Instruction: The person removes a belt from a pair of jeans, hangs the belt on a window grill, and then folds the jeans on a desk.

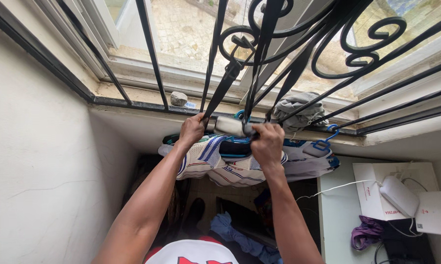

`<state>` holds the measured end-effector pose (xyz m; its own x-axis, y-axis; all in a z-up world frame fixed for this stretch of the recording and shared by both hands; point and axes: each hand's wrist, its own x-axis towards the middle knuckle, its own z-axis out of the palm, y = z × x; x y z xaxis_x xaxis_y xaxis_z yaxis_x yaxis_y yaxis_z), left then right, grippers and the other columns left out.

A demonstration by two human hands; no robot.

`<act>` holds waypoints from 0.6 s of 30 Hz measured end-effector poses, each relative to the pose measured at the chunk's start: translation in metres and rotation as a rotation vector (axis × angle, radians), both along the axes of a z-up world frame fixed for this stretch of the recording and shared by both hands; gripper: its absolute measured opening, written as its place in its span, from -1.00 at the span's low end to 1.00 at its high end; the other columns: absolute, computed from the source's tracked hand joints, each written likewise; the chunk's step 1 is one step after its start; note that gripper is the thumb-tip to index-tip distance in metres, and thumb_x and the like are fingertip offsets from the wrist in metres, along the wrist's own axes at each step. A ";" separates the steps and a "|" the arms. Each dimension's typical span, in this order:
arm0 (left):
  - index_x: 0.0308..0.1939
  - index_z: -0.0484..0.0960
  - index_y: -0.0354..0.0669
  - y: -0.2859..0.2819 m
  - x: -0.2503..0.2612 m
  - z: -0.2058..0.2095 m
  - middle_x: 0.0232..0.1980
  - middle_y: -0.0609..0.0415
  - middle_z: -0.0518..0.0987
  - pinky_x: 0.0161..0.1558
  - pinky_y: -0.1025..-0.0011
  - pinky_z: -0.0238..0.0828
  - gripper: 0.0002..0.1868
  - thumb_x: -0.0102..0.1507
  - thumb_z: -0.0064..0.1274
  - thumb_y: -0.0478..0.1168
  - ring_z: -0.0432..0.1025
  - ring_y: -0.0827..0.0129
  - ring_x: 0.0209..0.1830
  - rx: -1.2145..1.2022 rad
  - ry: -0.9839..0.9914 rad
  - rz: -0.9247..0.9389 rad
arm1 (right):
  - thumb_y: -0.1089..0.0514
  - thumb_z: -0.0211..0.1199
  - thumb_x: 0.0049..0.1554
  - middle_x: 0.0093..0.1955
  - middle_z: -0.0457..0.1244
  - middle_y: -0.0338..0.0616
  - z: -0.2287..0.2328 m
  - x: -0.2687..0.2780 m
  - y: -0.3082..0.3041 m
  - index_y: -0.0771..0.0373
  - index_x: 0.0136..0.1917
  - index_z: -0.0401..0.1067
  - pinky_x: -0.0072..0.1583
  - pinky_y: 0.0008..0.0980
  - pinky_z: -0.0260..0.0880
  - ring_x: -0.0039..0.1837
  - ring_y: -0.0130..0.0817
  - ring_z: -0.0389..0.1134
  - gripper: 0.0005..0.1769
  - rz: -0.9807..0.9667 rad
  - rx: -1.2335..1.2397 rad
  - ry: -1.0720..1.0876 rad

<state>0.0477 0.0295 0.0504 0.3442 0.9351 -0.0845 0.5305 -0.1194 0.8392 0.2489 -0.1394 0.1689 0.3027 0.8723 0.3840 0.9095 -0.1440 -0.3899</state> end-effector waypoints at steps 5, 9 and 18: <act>0.11 0.73 0.12 0.005 0.030 -0.046 -0.15 0.04 0.78 -0.09 0.22 0.50 -0.66 0.32 0.08 0.06 0.61 0.25 -0.13 -0.222 -0.125 -0.232 | 0.20 0.46 -0.03 -0.11 0.38 -0.09 0.021 -0.045 -0.032 0.25 0.01 0.61 0.26 0.06 0.24 0.04 -0.15 0.35 -0.70 0.137 -0.045 0.037; 0.13 0.71 -0.06 0.010 0.017 -0.080 0.00 0.10 0.77 0.01 0.36 0.52 -0.50 0.16 0.28 0.02 0.62 0.31 -0.01 -0.318 -0.287 -0.346 | 0.25 0.43 -0.03 -0.11 0.36 -0.09 0.034 -0.059 -0.020 0.25 0.07 0.60 0.22 -0.04 0.28 0.06 -0.10 0.34 -0.65 0.150 -0.064 0.032; -0.14 0.80 -0.07 0.003 -0.033 0.104 -0.32 0.00 0.74 -0.27 0.34 0.52 -0.71 0.33 0.08 0.00 0.63 0.29 -0.37 0.128 0.041 0.104 | 0.00 0.54 -0.08 0.15 0.35 0.17 0.053 -0.063 0.005 0.35 0.19 0.51 0.21 0.04 0.32 0.20 0.06 0.35 -0.37 0.194 0.129 -0.009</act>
